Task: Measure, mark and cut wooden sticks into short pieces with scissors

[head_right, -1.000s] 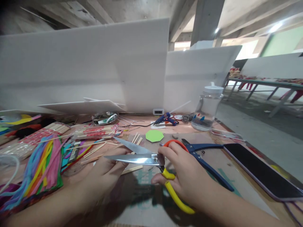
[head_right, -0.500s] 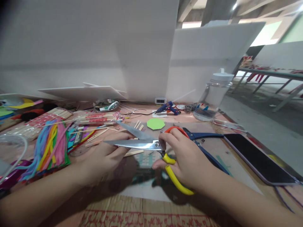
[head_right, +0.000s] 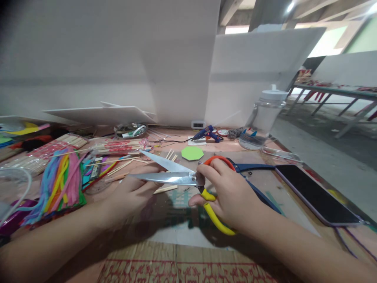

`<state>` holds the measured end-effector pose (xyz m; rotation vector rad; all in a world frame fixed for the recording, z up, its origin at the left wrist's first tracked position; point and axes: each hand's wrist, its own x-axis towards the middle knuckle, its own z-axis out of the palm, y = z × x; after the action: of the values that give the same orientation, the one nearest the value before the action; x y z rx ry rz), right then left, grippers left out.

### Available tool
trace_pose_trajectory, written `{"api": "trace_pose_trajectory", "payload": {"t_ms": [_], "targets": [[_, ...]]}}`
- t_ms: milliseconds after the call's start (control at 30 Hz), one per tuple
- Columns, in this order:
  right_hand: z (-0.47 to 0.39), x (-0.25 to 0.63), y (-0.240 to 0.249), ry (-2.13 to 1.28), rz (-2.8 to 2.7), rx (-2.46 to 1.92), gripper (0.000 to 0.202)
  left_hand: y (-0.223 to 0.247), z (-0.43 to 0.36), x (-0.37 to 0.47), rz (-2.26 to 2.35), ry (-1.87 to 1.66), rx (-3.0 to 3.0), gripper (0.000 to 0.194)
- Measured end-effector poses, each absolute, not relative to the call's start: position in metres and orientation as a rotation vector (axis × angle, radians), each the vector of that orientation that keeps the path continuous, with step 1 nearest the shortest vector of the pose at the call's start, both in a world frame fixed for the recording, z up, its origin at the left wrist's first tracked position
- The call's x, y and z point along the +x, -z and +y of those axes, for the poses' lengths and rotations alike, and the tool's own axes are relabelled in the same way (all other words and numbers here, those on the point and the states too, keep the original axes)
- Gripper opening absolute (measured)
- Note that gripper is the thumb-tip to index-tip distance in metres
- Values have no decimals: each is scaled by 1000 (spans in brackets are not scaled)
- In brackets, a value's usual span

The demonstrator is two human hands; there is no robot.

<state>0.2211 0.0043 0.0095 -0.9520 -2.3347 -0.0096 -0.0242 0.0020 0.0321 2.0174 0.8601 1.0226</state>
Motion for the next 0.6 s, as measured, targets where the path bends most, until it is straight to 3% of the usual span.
{"api": "trace_pose_trajectory", "payload": {"t_ms": [600], "targets": [[3,223,-13,-1,-2324,-985,44,-40,-6,-19,1011,-1017,1923,19]]}}
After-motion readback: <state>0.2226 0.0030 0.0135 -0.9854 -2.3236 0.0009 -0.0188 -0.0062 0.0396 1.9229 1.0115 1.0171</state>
